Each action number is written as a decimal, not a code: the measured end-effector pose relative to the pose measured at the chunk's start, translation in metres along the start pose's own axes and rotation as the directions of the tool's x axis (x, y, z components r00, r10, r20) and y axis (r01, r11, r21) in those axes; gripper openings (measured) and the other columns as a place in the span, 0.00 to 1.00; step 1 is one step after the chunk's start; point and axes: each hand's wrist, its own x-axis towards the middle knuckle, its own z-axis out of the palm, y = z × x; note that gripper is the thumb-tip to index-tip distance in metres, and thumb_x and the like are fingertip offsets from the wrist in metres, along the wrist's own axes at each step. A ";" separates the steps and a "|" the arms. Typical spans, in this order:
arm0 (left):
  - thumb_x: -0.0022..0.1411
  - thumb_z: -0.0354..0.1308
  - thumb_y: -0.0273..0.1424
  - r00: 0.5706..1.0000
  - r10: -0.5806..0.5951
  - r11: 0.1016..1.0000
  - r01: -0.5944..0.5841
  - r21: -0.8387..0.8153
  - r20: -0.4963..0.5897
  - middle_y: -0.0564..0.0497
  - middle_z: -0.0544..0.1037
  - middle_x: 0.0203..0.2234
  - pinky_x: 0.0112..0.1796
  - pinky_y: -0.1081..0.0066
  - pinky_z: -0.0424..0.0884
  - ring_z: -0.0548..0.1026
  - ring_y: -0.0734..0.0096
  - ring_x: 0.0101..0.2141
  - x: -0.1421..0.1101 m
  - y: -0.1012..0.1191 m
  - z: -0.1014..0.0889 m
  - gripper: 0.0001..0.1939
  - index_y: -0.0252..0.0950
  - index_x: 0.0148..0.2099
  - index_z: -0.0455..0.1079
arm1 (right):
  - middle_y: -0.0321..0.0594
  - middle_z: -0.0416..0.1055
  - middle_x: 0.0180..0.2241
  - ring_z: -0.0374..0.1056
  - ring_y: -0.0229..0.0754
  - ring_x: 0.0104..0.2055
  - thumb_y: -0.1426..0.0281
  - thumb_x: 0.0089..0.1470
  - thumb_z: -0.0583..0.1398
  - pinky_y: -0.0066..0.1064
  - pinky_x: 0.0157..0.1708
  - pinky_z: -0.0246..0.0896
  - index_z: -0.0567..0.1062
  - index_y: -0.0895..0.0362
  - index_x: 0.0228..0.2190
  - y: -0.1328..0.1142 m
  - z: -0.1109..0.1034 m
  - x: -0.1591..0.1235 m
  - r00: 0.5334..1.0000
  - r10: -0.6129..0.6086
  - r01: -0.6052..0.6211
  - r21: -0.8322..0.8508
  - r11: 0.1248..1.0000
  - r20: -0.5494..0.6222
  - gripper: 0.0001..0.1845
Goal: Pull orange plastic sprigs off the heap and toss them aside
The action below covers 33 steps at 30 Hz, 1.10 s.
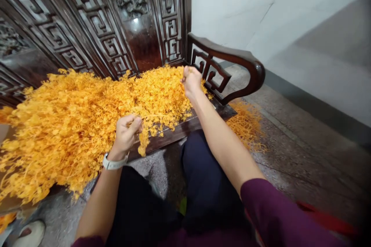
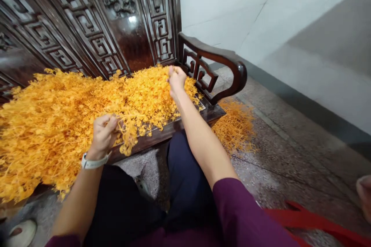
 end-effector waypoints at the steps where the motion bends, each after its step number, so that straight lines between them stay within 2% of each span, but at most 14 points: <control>1: 0.61 0.71 0.45 0.998 -0.042 0.997 0.039 -0.060 -0.042 0.51 0.66 0.19 0.23 0.74 0.61 0.64 0.74 0.21 0.001 -0.001 -0.004 0.25 0.35 0.22 0.68 | 0.26 0.52 0.21 0.49 0.34 0.23 0.63 0.61 0.61 0.25 0.24 0.51 0.62 0.53 0.26 -0.008 -0.009 -0.003 1.000 0.022 -0.022 0.024 0.999 -0.006 0.16; 4: 0.56 0.75 0.44 0.977 -0.181 0.948 0.143 -0.285 -0.113 0.55 0.64 0.19 0.19 0.78 0.57 0.59 0.80 0.18 0.016 -0.005 -0.015 0.25 0.34 0.24 0.65 | 0.30 0.63 0.24 0.57 0.33 0.24 0.61 0.52 0.72 0.27 0.25 0.56 0.74 0.55 0.28 -0.038 -0.026 -0.041 0.919 -0.017 -0.011 0.069 0.998 0.393 0.15; 5: 0.55 0.76 0.43 0.969 -0.209 0.925 0.152 -0.349 -0.132 0.56 0.64 0.20 0.18 0.78 0.56 0.58 0.81 0.17 0.022 -0.005 -0.018 0.25 0.34 0.25 0.65 | 0.34 0.68 0.26 0.61 0.34 0.25 0.62 0.51 0.73 0.28 0.26 0.59 0.77 0.54 0.29 -0.048 -0.030 -0.059 0.786 -0.101 0.033 0.121 0.992 0.610 0.13; 8: 0.54 0.76 0.41 0.953 -0.250 0.878 0.148 -0.455 -0.173 0.56 0.66 0.21 0.17 0.79 0.57 0.59 0.82 0.18 0.032 -0.004 -0.024 0.23 0.35 0.28 0.65 | 0.40 0.73 0.26 0.70 0.38 0.27 0.59 0.55 0.71 0.31 0.29 0.66 0.82 0.49 0.26 -0.073 -0.041 -0.104 0.097 -0.301 -0.005 0.302 0.953 0.949 0.10; 9: 0.55 0.76 0.40 0.951 -0.258 0.871 0.153 -0.466 -0.169 0.57 0.66 0.22 0.17 0.80 0.57 0.59 0.82 0.18 0.032 -0.003 -0.026 0.23 0.34 0.28 0.65 | 0.42 0.72 0.24 0.71 0.40 0.26 0.55 0.56 0.69 0.32 0.28 0.67 0.81 0.48 0.23 -0.076 -0.044 -0.110 -0.012 -0.296 -0.059 0.294 0.954 0.955 0.15; 10: 0.56 0.76 0.40 0.952 -0.266 0.867 0.167 -0.470 -0.153 0.57 0.65 0.21 0.18 0.80 0.57 0.59 0.82 0.18 0.031 -0.003 -0.026 0.24 0.34 0.28 0.64 | 0.42 0.71 0.23 0.70 0.41 0.25 0.50 0.55 0.68 0.32 0.26 0.67 0.79 0.48 0.21 -0.076 -0.045 -0.110 0.032 -0.264 -0.109 0.266 0.958 0.964 0.19; 11: 0.57 0.75 0.40 0.953 -0.272 0.863 0.179 -0.472 -0.136 0.57 0.63 0.21 0.18 0.80 0.57 0.59 0.82 0.17 0.029 -0.002 -0.026 0.24 0.34 0.27 0.63 | 0.43 0.70 0.22 0.70 0.41 0.24 0.46 0.54 0.67 0.32 0.24 0.67 0.78 0.49 0.21 -0.073 -0.044 -0.104 0.198 -0.205 -0.151 0.237 0.960 0.959 0.22; 13: 0.58 0.74 0.40 0.956 -0.272 0.861 0.191 -0.472 -0.110 0.58 0.61 0.19 0.18 0.80 0.57 0.59 0.82 0.17 0.027 -0.003 -0.026 0.24 0.34 0.27 0.62 | 0.41 0.69 0.25 0.67 0.39 0.25 0.44 0.51 0.68 0.29 0.22 0.65 0.75 0.52 0.23 -0.056 -0.035 -0.080 0.704 -0.051 -0.194 0.261 0.946 0.708 0.25; 14: 0.58 0.74 0.40 0.958 -0.267 0.861 0.190 -0.472 -0.103 0.58 0.61 0.19 0.17 0.80 0.57 0.58 0.83 0.17 0.027 -0.003 -0.026 0.25 0.34 0.27 0.62 | 0.40 0.69 0.28 0.67 0.37 0.28 0.46 0.55 0.66 0.28 0.24 0.67 0.74 0.53 0.27 -0.044 -0.028 -0.066 0.817 0.007 -0.203 0.278 0.939 0.576 0.23; 16: 0.58 0.74 0.40 0.962 -0.257 0.861 0.182 -0.474 -0.097 0.59 0.60 0.19 0.17 0.80 0.56 0.56 0.83 0.16 0.027 -0.005 -0.026 0.26 0.34 0.26 0.60 | 0.38 0.66 0.28 0.64 0.35 0.28 0.56 0.61 0.63 0.24 0.24 0.65 0.69 0.54 0.27 -0.021 -0.014 -0.041 0.914 0.126 -0.248 0.285 0.926 0.386 0.17; 21: 0.60 0.73 0.42 0.960 -0.268 0.893 0.215 -0.396 -0.084 0.60 0.61 0.19 0.17 0.80 0.54 0.53 0.85 0.15 0.027 -0.011 -0.017 0.25 0.34 0.28 0.61 | 0.32 0.62 0.25 0.54 0.30 0.23 0.72 0.59 0.62 0.19 0.20 0.55 0.65 0.56 0.28 -0.002 0.002 -0.040 0.946 0.261 -0.313 0.329 0.891 0.193 0.11; 25: 0.59 0.73 0.41 0.956 -0.292 0.918 0.270 -0.290 -0.033 0.60 0.60 0.19 0.19 0.80 0.54 0.55 0.84 0.16 0.021 -0.013 0.007 0.25 0.35 0.27 0.61 | 0.34 0.71 0.32 0.61 0.32 0.28 0.62 0.59 0.67 0.24 0.25 0.56 0.74 0.55 0.34 -0.015 0.010 -0.074 0.945 0.043 -0.106 0.179 0.978 0.323 0.10; 30: 0.53 0.75 0.45 0.964 -0.250 0.940 0.265 -0.217 0.094 0.59 0.56 0.17 0.19 0.78 0.55 0.56 0.82 0.17 0.018 -0.013 0.032 0.31 0.36 0.23 0.56 | 0.36 0.71 0.31 0.62 0.37 0.34 0.52 0.56 0.70 0.30 0.34 0.58 0.77 0.56 0.29 -0.014 0.019 -0.098 0.688 -0.201 0.333 -0.058 0.941 0.697 0.20; 33: 0.55 0.73 0.48 0.968 -0.207 0.955 0.231 -0.188 0.140 0.58 0.54 0.17 0.20 0.77 0.55 0.56 0.80 0.18 0.016 -0.007 0.037 0.32 0.36 0.23 0.55 | 0.33 0.65 0.23 0.58 0.35 0.28 0.49 0.55 0.70 0.31 0.30 0.53 0.74 0.57 0.25 -0.006 0.019 -0.100 0.675 -0.257 0.397 -0.046 0.917 0.691 0.25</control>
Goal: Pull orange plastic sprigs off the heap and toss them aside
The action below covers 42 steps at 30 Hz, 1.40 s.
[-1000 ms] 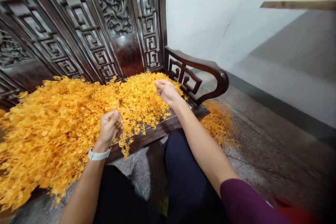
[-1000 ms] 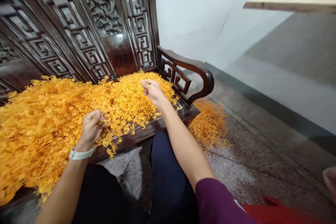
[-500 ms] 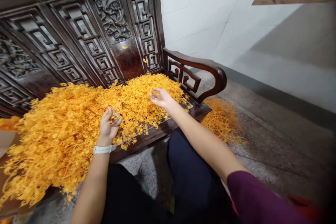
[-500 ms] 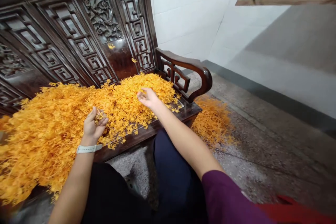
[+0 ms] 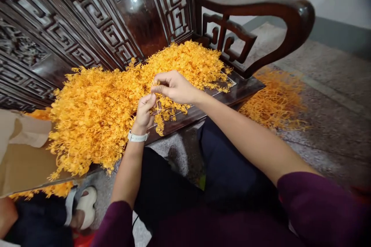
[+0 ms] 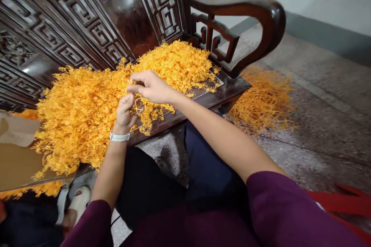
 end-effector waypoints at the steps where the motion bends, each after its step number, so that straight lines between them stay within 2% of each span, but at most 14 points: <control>1: 0.57 0.73 0.48 1.000 0.010 1.000 -0.010 0.017 0.013 0.58 0.54 0.18 0.20 0.77 0.55 0.56 0.80 0.19 -0.001 0.003 0.002 0.32 0.36 0.23 0.55 | 0.32 0.63 0.22 0.56 0.35 0.27 0.48 0.55 0.69 0.31 0.29 0.51 0.74 0.57 0.24 0.003 0.000 0.000 0.999 -0.007 0.008 0.019 1.000 -0.033 0.25; 6: 0.61 0.70 0.48 0.988 0.148 0.978 -0.140 0.157 -0.045 0.57 0.54 0.19 0.21 0.75 0.54 0.54 0.79 0.19 -0.010 0.013 0.007 0.30 0.36 0.24 0.57 | 0.32 0.59 0.20 0.54 0.34 0.23 0.53 0.58 0.68 0.31 0.25 0.49 0.71 0.55 0.23 0.019 -0.006 0.019 0.968 0.102 -0.067 0.152 0.986 -0.230 0.23; 10: 0.57 0.72 0.48 0.980 0.191 0.972 -0.183 0.147 -0.046 0.57 0.52 0.16 0.22 0.73 0.59 0.56 0.78 0.19 -0.028 0.019 -0.008 0.34 0.36 0.20 0.54 | 0.33 0.60 0.22 0.56 0.35 0.23 0.55 0.64 0.64 0.30 0.24 0.54 0.72 0.53 0.29 0.003 -0.041 0.023 0.810 0.229 -0.095 0.265 0.960 -0.539 0.17; 12: 0.53 0.74 0.48 0.980 0.176 0.983 -0.170 0.069 -0.090 0.57 0.54 0.16 0.22 0.74 0.60 0.57 0.78 0.18 -0.033 0.022 -0.023 0.34 0.36 0.20 0.54 | 0.32 0.61 0.22 0.57 0.35 0.23 0.51 0.63 0.63 0.29 0.25 0.57 0.73 0.51 0.31 -0.018 -0.061 0.007 0.814 0.179 -0.033 0.264 0.964 -0.553 0.18; 16: 0.54 0.74 0.45 0.962 0.096 0.983 -0.133 -0.130 -0.256 0.56 0.58 0.18 0.19 0.76 0.57 0.56 0.80 0.18 -0.025 0.025 -0.059 0.31 0.36 0.23 0.55 | 0.34 0.66 0.22 0.61 0.37 0.23 0.44 0.56 0.66 0.31 0.25 0.62 0.75 0.50 0.29 -0.048 -0.084 -0.030 0.991 -0.034 0.053 0.145 0.988 -0.133 0.23; 18: 0.61 0.70 0.44 0.949 0.060 0.961 -0.138 -0.238 -0.309 0.57 0.58 0.19 0.19 0.76 0.55 0.55 0.81 0.17 -0.019 0.027 -0.072 0.28 0.36 0.24 0.56 | 0.37 0.68 0.20 0.67 0.39 0.24 0.47 0.54 0.69 0.29 0.24 0.63 0.75 0.51 0.24 -0.041 -0.089 -0.028 0.997 -0.001 0.008 -0.080 0.997 0.083 0.23; 23: 0.64 0.68 0.41 0.956 0.045 0.922 -0.151 -0.356 -0.290 0.56 0.60 0.20 0.19 0.75 0.57 0.55 0.80 0.17 -0.015 0.029 -0.078 0.20 0.35 0.28 0.65 | 0.33 0.69 0.18 0.63 0.34 0.23 0.59 0.70 0.55 0.21 0.19 0.62 0.71 0.54 0.20 0.019 -0.070 0.021 0.924 0.060 -0.199 -0.339 0.920 -0.378 0.26; 25: 0.63 0.69 0.40 0.962 0.046 0.928 -0.141 -0.345 -0.268 0.56 0.60 0.20 0.19 0.76 0.58 0.55 0.80 0.17 -0.016 0.028 -0.074 0.21 0.35 0.27 0.64 | 0.33 0.70 0.20 0.61 0.35 0.22 0.70 0.70 0.51 0.23 0.19 0.61 0.69 0.55 0.22 0.036 -0.052 0.030 0.836 0.347 -0.377 0.015 0.926 -0.425 0.23; 27: 0.63 0.70 0.40 0.966 0.040 0.935 -0.127 -0.332 -0.256 0.57 0.60 0.19 0.20 0.76 0.58 0.56 0.80 0.17 -0.016 0.026 -0.070 0.21 0.36 0.27 0.64 | 0.36 0.71 0.22 0.59 0.34 0.21 0.74 0.67 0.53 0.23 0.20 0.58 0.70 0.56 0.25 0.041 -0.034 0.032 0.743 0.621 -0.475 0.458 0.751 -0.248 0.17; 29: 0.63 0.70 0.41 0.968 0.029 0.939 -0.111 -0.325 -0.247 0.57 0.60 0.19 0.20 0.76 0.58 0.56 0.80 0.17 -0.013 0.023 -0.066 0.19 0.36 0.29 0.67 | 0.37 0.72 0.25 0.58 0.33 0.21 0.73 0.64 0.57 0.23 0.20 0.55 0.74 0.57 0.30 0.037 -0.020 0.030 0.770 0.632 -0.443 0.638 0.630 -0.089 0.09; 32: 0.66 0.68 0.42 0.967 -0.006 0.942 -0.079 -0.325 -0.253 0.57 0.63 0.20 0.22 0.76 0.61 0.60 0.80 0.19 -0.006 0.018 -0.061 0.15 0.36 0.36 0.73 | 0.38 0.72 0.26 0.58 0.33 0.22 0.71 0.60 0.62 0.24 0.19 0.50 0.76 0.57 0.36 0.030 -0.014 0.030 0.847 0.529 -0.371 0.642 0.671 -0.063 0.02; 34: 0.68 0.66 0.41 0.959 -0.031 0.938 -0.069 -0.339 -0.282 0.56 0.68 0.22 0.25 0.75 0.64 0.64 0.79 0.20 -0.002 0.014 -0.057 0.13 0.36 0.39 0.75 | 0.37 0.71 0.26 0.57 0.34 0.21 0.70 0.60 0.62 0.26 0.20 0.47 0.75 0.57 0.36 0.031 -0.017 0.030 0.823 0.563 -0.415 0.594 0.689 -0.078 0.03; 38: 0.72 0.62 0.38 0.946 -0.022 0.910 -0.114 -0.398 -0.322 0.52 0.78 0.29 0.30 0.75 0.70 0.71 0.77 0.26 0.000 0.008 -0.052 0.12 0.37 0.37 0.76 | 0.38 0.71 0.27 0.57 0.34 0.24 0.68 0.62 0.63 0.29 0.23 0.49 0.73 0.57 0.32 0.039 -0.013 0.025 0.831 0.549 -0.520 0.222 0.825 -0.094 0.07; 42: 0.76 0.55 0.38 0.951 0.020 0.906 -0.148 -0.396 -0.309 0.52 0.83 0.43 0.39 0.71 0.76 0.76 0.75 0.33 -0.002 0.006 -0.057 0.15 0.43 0.39 0.81 | 0.44 0.76 0.41 0.69 0.44 0.41 0.58 0.60 0.67 0.36 0.42 0.66 0.77 0.57 0.41 0.044 0.007 0.019 0.920 0.314 -0.304 -0.078 0.949 0.235 0.15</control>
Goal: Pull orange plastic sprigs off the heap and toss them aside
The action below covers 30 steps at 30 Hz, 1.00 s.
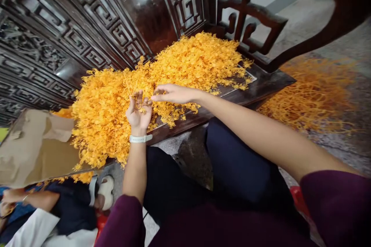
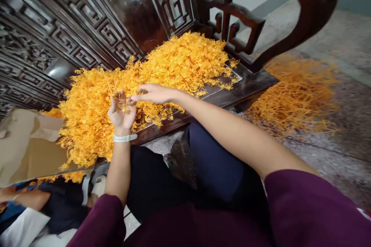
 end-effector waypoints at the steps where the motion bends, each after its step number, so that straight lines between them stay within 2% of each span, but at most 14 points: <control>1: 0.76 0.53 0.39 1.000 0.021 1.000 -0.021 0.014 0.005 0.52 0.83 0.47 0.41 0.71 0.77 0.77 0.74 0.35 0.000 0.001 -0.002 0.16 0.45 0.41 0.81 | 0.46 0.76 0.47 0.70 0.47 0.46 0.57 0.59 0.68 0.39 0.47 0.67 0.77 0.57 0.47 0.001 0.006 0.001 0.999 -0.021 0.022 -0.029 0.999 0.038 0.21; 3: 0.77 0.52 0.41 0.998 0.069 0.997 -0.070 0.044 0.013 0.53 0.82 0.52 0.44 0.70 0.77 0.79 0.72 0.39 0.002 0.003 -0.007 0.16 0.49 0.43 0.82 | 0.52 0.71 0.56 0.70 0.53 0.53 0.55 0.55 0.70 0.44 0.53 0.67 0.70 0.58 0.60 0.005 0.015 0.004 1.000 -0.004 0.005 -0.058 0.998 0.021 0.37; 5: 0.76 0.53 0.43 0.992 0.123 0.991 -0.124 0.060 0.015 0.55 0.81 0.55 0.48 0.69 0.77 0.79 0.71 0.45 0.003 0.006 -0.010 0.15 0.52 0.44 0.82 | 0.57 0.68 0.59 0.70 0.55 0.52 0.56 0.52 0.72 0.47 0.53 0.67 0.58 0.61 0.69 0.010 0.021 0.008 0.998 0.054 -0.056 -0.057 0.997 -0.036 0.51; 7: 0.75 0.55 0.45 0.986 0.168 0.983 -0.168 0.074 0.011 0.56 0.81 0.56 0.51 0.66 0.76 0.79 0.68 0.51 0.003 0.009 -0.012 0.13 0.54 0.46 0.82 | 0.57 0.69 0.58 0.70 0.55 0.51 0.58 0.52 0.72 0.49 0.53 0.67 0.51 0.61 0.71 0.014 0.027 0.012 0.992 0.071 -0.078 -0.065 0.995 -0.107 0.57; 10: 0.74 0.56 0.47 0.985 0.174 0.978 -0.174 0.119 0.003 0.55 0.81 0.55 0.53 0.63 0.77 0.77 0.64 0.56 0.003 0.010 -0.011 0.12 0.55 0.48 0.81 | 0.52 0.69 0.56 0.66 0.56 0.56 0.63 0.54 0.71 0.50 0.58 0.61 0.62 0.58 0.66 0.011 0.038 0.014 0.955 -0.117 0.067 -0.188 0.980 -0.271 0.44; 13: 0.73 0.57 0.49 0.987 0.159 0.978 -0.161 0.134 0.026 0.54 0.81 0.54 0.52 0.62 0.77 0.77 0.62 0.57 0.001 0.007 -0.008 0.13 0.54 0.50 0.80 | 0.46 0.70 0.52 0.62 0.55 0.57 0.64 0.54 0.71 0.48 0.59 0.57 0.77 0.54 0.49 0.002 0.056 0.012 0.909 -0.284 0.183 -0.320 0.929 -0.304 0.21; 15: 0.73 0.57 0.49 0.987 0.155 0.981 -0.160 0.110 0.051 0.53 0.81 0.53 0.53 0.62 0.76 0.78 0.61 0.56 0.000 0.004 -0.005 0.14 0.52 0.50 0.79 | 0.44 0.71 0.46 0.62 0.53 0.52 0.62 0.55 0.70 0.45 0.55 0.57 0.79 0.55 0.39 -0.003 0.069 0.012 0.917 -0.281 0.176 -0.344 0.922 -0.284 0.13; 17: 0.72 0.58 0.48 0.988 0.145 0.986 -0.149 0.076 0.047 0.53 0.82 0.48 0.54 0.62 0.76 0.79 0.62 0.54 -0.001 0.002 -0.003 0.13 0.50 0.50 0.79 | 0.44 0.71 0.42 0.62 0.50 0.48 0.64 0.59 0.67 0.43 0.52 0.56 0.78 0.56 0.35 -0.006 0.076 0.013 0.921 -0.261 0.157 -0.338 0.928 -0.290 0.08; 20: 0.73 0.58 0.44 0.991 0.130 0.992 -0.130 0.005 -0.023 0.55 0.80 0.34 0.50 0.66 0.76 0.81 0.68 0.46 -0.002 0.001 -0.001 0.10 0.47 0.47 0.78 | 0.42 0.72 0.40 0.64 0.45 0.44 0.72 0.62 0.62 0.40 0.50 0.56 0.76 0.57 0.32 -0.007 0.076 0.016 0.926 -0.234 0.167 -0.234 0.958 -0.296 0.05; 22: 0.75 0.57 0.42 0.988 0.124 0.991 -0.127 -0.033 -0.088 0.57 0.73 0.24 0.44 0.71 0.75 0.80 0.73 0.37 -0.001 0.002 -0.002 0.11 0.45 0.45 0.77 | 0.39 0.72 0.36 0.64 0.42 0.40 0.75 0.60 0.61 0.38 0.46 0.56 0.75 0.57 0.30 -0.008 0.071 0.018 0.944 -0.235 0.202 -0.157 0.967 -0.233 0.06; 25: 0.77 0.53 0.40 0.972 0.126 0.990 -0.134 -0.032 -0.196 0.60 0.60 0.16 0.34 0.76 0.71 0.72 0.77 0.24 0.004 0.006 -0.009 0.13 0.41 0.42 0.75 | 0.38 0.72 0.33 0.65 0.41 0.38 0.80 0.57 0.60 0.37 0.44 0.57 0.75 0.57 0.27 -0.015 0.074 0.012 0.938 -0.344 0.331 -0.172 0.928 -0.049 0.09; 27: 0.79 0.51 0.38 0.955 0.118 0.990 -0.134 -0.042 -0.272 0.62 0.55 0.15 0.33 0.76 0.69 0.67 0.79 0.20 0.012 0.013 -0.019 0.14 0.40 0.42 0.74 | 0.39 0.75 0.34 0.66 0.42 0.40 0.82 0.55 0.61 0.37 0.47 0.58 0.77 0.57 0.27 -0.024 0.087 0.000 0.895 -0.426 0.443 -0.153 0.884 0.130 0.10; 29: 0.80 0.50 0.37 0.933 0.126 0.985 -0.159 -0.073 -0.337 0.63 0.54 0.15 0.35 0.74 0.69 0.65 0.80 0.19 0.019 0.025 -0.033 0.15 0.39 0.42 0.73 | 0.41 0.78 0.35 0.70 0.42 0.41 0.82 0.56 0.62 0.35 0.47 0.62 0.79 0.58 0.29 -0.038 0.103 -0.019 0.835 -0.453 0.477 -0.001 0.879 0.311 0.09; 30: 0.80 0.50 0.37 0.922 0.140 0.979 -0.183 -0.089 -0.361 0.63 0.54 0.14 0.36 0.73 0.69 0.65 0.81 0.19 0.022 0.032 -0.040 0.15 0.39 0.42 0.73 | 0.42 0.79 0.35 0.73 0.41 0.41 0.80 0.58 0.62 0.33 0.46 0.64 0.81 0.58 0.31 -0.045 0.109 -0.028 0.785 -0.457 0.451 0.118 0.885 0.418 0.08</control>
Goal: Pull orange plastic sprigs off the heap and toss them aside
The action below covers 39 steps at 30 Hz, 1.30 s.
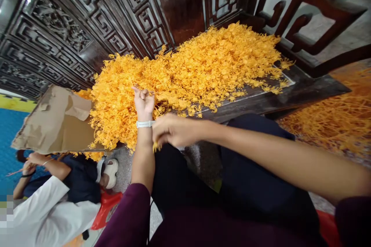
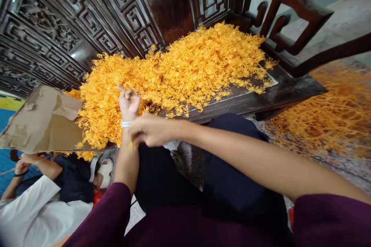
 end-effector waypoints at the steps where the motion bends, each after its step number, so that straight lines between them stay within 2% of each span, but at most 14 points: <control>1: 0.79 0.51 0.37 1.000 0.019 0.999 -0.019 -0.026 -0.007 0.63 0.56 0.14 0.36 0.72 0.69 0.66 0.81 0.19 0.005 0.007 -0.005 0.14 0.39 0.41 0.73 | 0.43 0.80 0.36 0.75 0.41 0.41 0.77 0.61 0.63 0.31 0.46 0.66 0.82 0.59 0.33 -0.009 0.005 -0.003 0.988 -0.034 0.013 0.141 0.990 0.149 0.07; 4: 0.78 0.53 0.38 0.997 0.027 0.993 -0.019 -0.117 0.067 0.63 0.61 0.15 0.37 0.69 0.70 0.69 0.81 0.21 0.009 0.023 -0.015 0.14 0.39 0.40 0.74 | 0.44 0.83 0.36 0.79 0.40 0.40 0.64 0.63 0.66 0.26 0.42 0.71 0.84 0.59 0.35 -0.025 -0.008 -0.013 0.801 -0.280 0.016 0.449 0.894 0.529 0.11; 5: 0.78 0.53 0.39 0.994 0.018 0.990 -0.002 -0.144 0.104 0.63 0.62 0.16 0.38 0.68 0.71 0.69 0.81 0.21 0.007 0.024 -0.016 0.14 0.40 0.40 0.74 | 0.43 0.83 0.33 0.79 0.39 0.37 0.57 0.61 0.67 0.24 0.38 0.71 0.84 0.58 0.32 -0.024 -0.022 -0.016 0.828 -0.310 0.072 0.459 0.886 0.468 0.17; 7: 0.78 0.52 0.41 0.987 -0.010 0.986 0.037 -0.166 0.160 0.63 0.63 0.16 0.39 0.67 0.71 0.69 0.80 0.20 0.003 0.023 -0.015 0.16 0.40 0.40 0.75 | 0.39 0.79 0.24 0.75 0.38 0.30 0.43 0.58 0.64 0.24 0.31 0.71 0.81 0.57 0.24 -0.013 -0.056 -0.020 0.973 -0.230 0.230 0.290 0.929 -0.034 0.30; 8: 0.78 0.52 0.42 0.984 -0.023 0.986 0.051 -0.159 0.174 0.63 0.62 0.16 0.39 0.67 0.72 0.69 0.80 0.20 0.001 0.020 -0.014 0.16 0.40 0.40 0.75 | 0.38 0.77 0.21 0.72 0.38 0.28 0.40 0.60 0.59 0.25 0.28 0.70 0.79 0.56 0.22 -0.004 -0.073 -0.021 0.915 -0.147 0.227 0.176 0.958 -0.376 0.34; 10: 0.77 0.54 0.42 0.981 -0.058 0.990 0.080 -0.117 0.183 0.63 0.62 0.15 0.38 0.68 0.72 0.68 0.80 0.19 0.000 0.014 -0.010 0.16 0.40 0.41 0.76 | 0.38 0.74 0.20 0.68 0.38 0.26 0.41 0.66 0.49 0.27 0.25 0.68 0.76 0.55 0.21 0.015 -0.098 -0.021 0.609 0.124 0.098 0.229 0.969 -0.784 0.38; 12: 0.75 0.57 0.43 0.981 -0.093 0.993 0.105 -0.060 0.169 0.63 0.62 0.15 0.36 0.69 0.73 0.68 0.79 0.19 0.001 0.007 -0.007 0.14 0.39 0.42 0.76 | 0.41 0.74 0.22 0.65 0.39 0.24 0.47 0.70 0.46 0.28 0.23 0.64 0.76 0.56 0.25 0.033 -0.109 -0.019 0.434 0.506 0.029 0.574 0.819 -0.745 0.35; 14: 0.74 0.58 0.43 0.983 -0.102 0.994 0.105 -0.009 0.154 0.62 0.64 0.16 0.35 0.70 0.73 0.69 0.79 0.19 0.001 0.003 -0.005 0.13 0.40 0.43 0.76 | 0.41 0.73 0.23 0.60 0.37 0.22 0.50 0.69 0.49 0.29 0.22 0.58 0.76 0.58 0.29 0.044 -0.108 -0.017 0.378 0.751 0.025 0.817 0.576 -0.541 0.31; 16: 0.73 0.59 0.45 0.984 -0.091 0.996 0.086 0.039 0.155 0.60 0.71 0.19 0.36 0.70 0.75 0.73 0.77 0.22 -0.002 0.000 -0.002 0.14 0.40 0.45 0.76 | 0.39 0.73 0.24 0.58 0.36 0.22 0.54 0.68 0.53 0.28 0.23 0.55 0.77 0.59 0.32 0.048 -0.101 -0.015 0.445 0.768 -0.008 0.856 0.517 -0.460 0.24; 18: 0.73 0.58 0.45 0.980 -0.087 0.992 0.070 0.102 0.176 0.55 0.79 0.27 0.38 0.69 0.76 0.79 0.73 0.29 -0.009 -0.003 0.004 0.14 0.42 0.48 0.77 | 0.37 0.72 0.25 0.57 0.34 0.22 0.58 0.66 0.58 0.27 0.23 0.52 0.76 0.58 0.32 0.044 -0.097 -0.014 0.494 0.700 -0.041 0.790 0.611 -0.516 0.18; 25: 0.74 0.57 0.37 0.924 -0.088 0.966 -0.013 0.259 0.372 0.45 0.80 0.56 0.45 0.68 0.77 0.82 0.64 0.48 -0.035 -0.012 0.021 0.15 0.45 0.58 0.76 | 0.38 0.70 0.24 0.58 0.34 0.21 0.66 0.64 0.61 0.29 0.23 0.48 0.75 0.59 0.32 0.031 -0.103 -0.022 0.481 0.627 -0.249 0.590 0.768 -0.613 0.10; 30: 0.70 0.61 0.29 0.906 -0.090 0.965 -0.023 0.261 0.413 0.46 0.84 0.47 0.45 0.69 0.77 0.82 0.68 0.43 -0.039 -0.017 0.021 0.11 0.42 0.52 0.78 | 0.37 0.70 0.27 0.59 0.35 0.24 0.66 0.63 0.63 0.31 0.26 0.52 0.74 0.57 0.34 0.034 -0.099 -0.023 0.514 0.542 -0.299 0.453 0.840 -0.666 0.07; 35: 0.72 0.60 0.35 0.923 -0.131 0.964 0.034 0.264 0.362 0.47 0.83 0.36 0.44 0.70 0.77 0.81 0.70 0.38 -0.041 -0.020 0.022 0.08 0.38 0.44 0.79 | 0.36 0.69 0.32 0.61 0.39 0.34 0.64 0.61 0.67 0.35 0.37 0.59 0.77 0.56 0.48 0.035 -0.091 -0.020 0.679 0.349 -0.304 0.186 0.934 -0.646 0.16; 39: 0.74 0.58 0.36 0.917 -0.150 0.961 0.049 0.271 0.369 0.49 0.80 0.28 0.40 0.73 0.76 0.78 0.73 0.31 -0.042 -0.023 0.023 0.13 0.36 0.39 0.79 | 0.37 0.72 0.34 0.64 0.40 0.37 0.65 0.61 0.65 0.36 0.41 0.61 0.79 0.55 0.44 0.041 -0.085 -0.017 0.773 0.254 -0.256 0.081 0.963 -0.582 0.11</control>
